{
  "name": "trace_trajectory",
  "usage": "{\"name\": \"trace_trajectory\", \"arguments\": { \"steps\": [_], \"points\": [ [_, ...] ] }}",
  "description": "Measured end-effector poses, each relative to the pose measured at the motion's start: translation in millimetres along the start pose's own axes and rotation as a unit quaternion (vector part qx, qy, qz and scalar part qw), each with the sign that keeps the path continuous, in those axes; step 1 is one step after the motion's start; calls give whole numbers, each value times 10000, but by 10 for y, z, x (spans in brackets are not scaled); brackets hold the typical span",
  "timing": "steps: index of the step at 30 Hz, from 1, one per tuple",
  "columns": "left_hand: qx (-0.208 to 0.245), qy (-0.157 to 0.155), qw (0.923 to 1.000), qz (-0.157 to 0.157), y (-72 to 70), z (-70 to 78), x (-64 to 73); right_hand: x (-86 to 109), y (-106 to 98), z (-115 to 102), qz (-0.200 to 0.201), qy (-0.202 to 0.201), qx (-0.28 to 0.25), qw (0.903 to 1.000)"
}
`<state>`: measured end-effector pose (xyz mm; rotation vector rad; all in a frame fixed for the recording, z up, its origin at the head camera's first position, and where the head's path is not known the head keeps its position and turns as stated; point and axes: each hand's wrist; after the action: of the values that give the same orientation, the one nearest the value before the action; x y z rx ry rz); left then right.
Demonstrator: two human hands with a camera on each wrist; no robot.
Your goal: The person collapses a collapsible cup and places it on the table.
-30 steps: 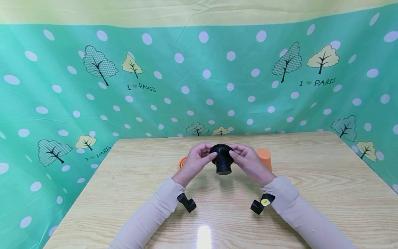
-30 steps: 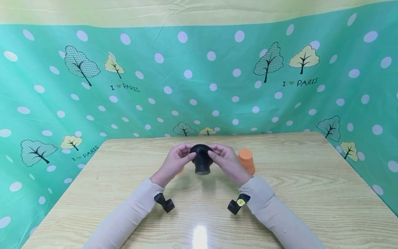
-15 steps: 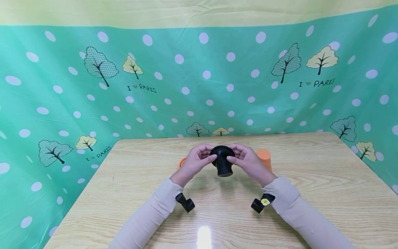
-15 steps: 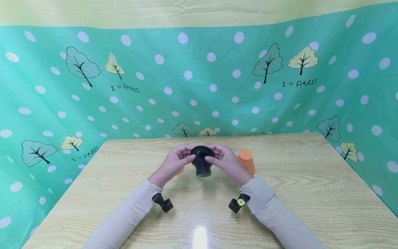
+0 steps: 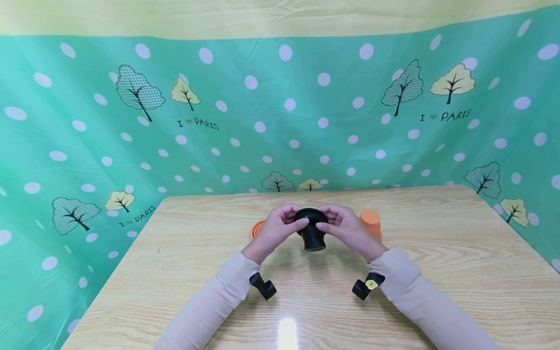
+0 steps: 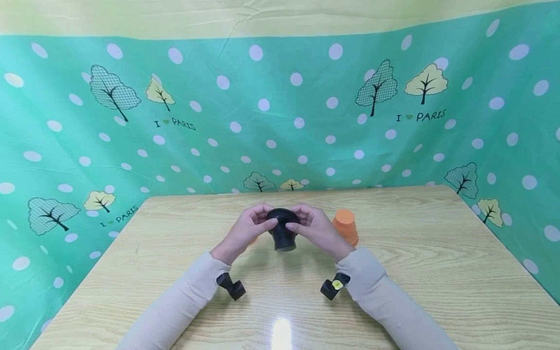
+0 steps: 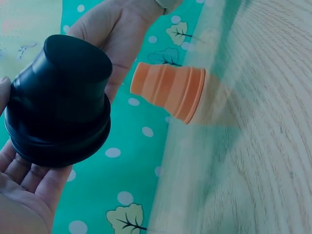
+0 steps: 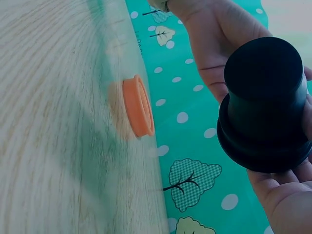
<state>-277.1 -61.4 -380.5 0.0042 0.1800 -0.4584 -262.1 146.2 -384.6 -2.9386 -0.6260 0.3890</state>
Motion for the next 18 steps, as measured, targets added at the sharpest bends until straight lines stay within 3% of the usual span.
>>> {"name": "trace_trajectory", "arguments": {
  "steps": [10,18],
  "points": [
    [-173,191,9996,135,-13,2,-4,2,25,-20,112,-41,29,9999],
    [-672,363,9965,350,3,7,-6,14,24,-26,212,21,235,9995]
  ]
}}
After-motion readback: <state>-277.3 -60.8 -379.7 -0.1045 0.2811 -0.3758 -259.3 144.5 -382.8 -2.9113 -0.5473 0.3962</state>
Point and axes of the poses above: each hand's wrist, its own x-axis away from the middle knuckle, its own y-axis out of the palm, z = x × y, and after that the axes turned 3 degrees about x, right-handed
